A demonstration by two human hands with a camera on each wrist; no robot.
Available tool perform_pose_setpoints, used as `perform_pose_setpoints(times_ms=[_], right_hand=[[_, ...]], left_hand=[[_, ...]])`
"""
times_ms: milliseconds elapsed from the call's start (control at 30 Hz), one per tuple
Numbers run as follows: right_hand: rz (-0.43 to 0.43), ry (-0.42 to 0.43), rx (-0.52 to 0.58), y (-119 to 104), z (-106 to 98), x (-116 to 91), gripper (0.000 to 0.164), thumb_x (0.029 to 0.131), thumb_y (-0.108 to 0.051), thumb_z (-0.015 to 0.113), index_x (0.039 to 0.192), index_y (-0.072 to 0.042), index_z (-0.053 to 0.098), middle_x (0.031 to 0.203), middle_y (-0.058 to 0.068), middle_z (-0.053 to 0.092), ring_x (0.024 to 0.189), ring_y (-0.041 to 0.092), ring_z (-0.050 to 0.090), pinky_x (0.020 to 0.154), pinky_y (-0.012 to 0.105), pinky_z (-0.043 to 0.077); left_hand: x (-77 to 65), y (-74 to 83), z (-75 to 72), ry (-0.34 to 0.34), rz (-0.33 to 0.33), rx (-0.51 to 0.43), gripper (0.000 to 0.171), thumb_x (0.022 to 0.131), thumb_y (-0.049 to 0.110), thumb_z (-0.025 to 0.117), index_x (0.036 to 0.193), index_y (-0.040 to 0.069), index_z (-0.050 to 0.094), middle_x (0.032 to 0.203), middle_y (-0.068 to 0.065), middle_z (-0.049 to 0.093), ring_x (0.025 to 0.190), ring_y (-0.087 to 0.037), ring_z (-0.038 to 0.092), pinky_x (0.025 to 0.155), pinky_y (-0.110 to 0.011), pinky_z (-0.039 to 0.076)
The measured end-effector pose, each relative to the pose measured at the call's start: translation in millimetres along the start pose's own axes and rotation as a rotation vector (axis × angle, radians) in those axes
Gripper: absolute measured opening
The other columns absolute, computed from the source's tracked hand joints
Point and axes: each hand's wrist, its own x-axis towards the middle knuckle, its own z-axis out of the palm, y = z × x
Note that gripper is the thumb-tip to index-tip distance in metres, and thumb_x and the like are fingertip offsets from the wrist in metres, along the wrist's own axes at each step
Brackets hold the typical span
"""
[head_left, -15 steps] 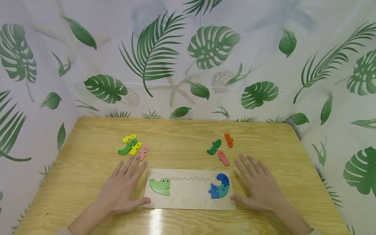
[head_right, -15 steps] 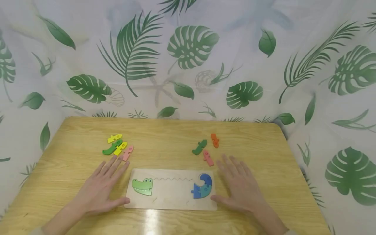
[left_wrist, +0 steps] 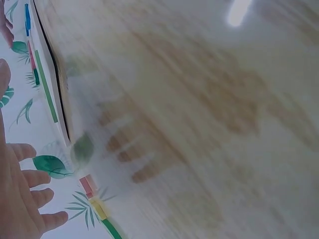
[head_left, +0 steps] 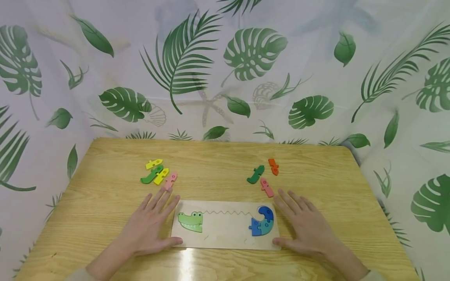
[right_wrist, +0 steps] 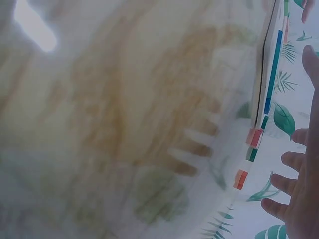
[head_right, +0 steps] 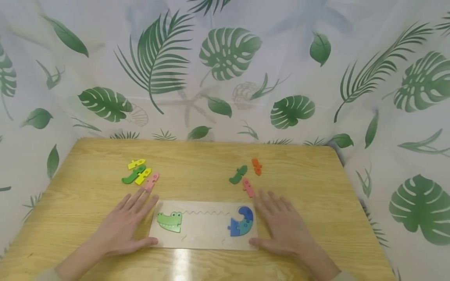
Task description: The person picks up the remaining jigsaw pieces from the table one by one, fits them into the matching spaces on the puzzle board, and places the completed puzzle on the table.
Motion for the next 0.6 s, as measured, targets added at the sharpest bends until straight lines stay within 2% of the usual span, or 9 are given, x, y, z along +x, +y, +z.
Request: perform_pose_setpoints(times_ms=[333, 600], right_hand=[[-0.021, -0.069, -0.004, -3, 5, -2, 0.109, 0.083, -0.089, 0.056, 0.164, -0.018, 0.039, 0.174, 0.012, 0.033, 0.155, 0.043, 0.039, 0.121, 0.065, 0.038], [-0.02, -0.121, -0.006, -2, 9, -4, 0.108, 0.084, -0.09, 0.053, 0.165, -0.019, 0.037, 0.174, 0.01, 0.032, 0.154, 0.043, 0.042, 0.118, 0.064, 0.041]], left_hand=[[5.8, -5.5, -2.2, -0.033, 0.014, -0.009, 0.106, 0.084, 0.081, 0.064, 0.161, 0.01, 0.044, 0.17, -0.021, 0.036, 0.159, -0.043, 0.033, 0.124, -0.063, 0.037], [10.0, -20.2, -3.0, -0.066, 0.02, -0.006, 0.105, 0.086, 0.079, 0.063, 0.162, 0.01, 0.041, 0.171, -0.019, 0.035, 0.16, -0.041, 0.033, 0.125, -0.062, 0.035]])
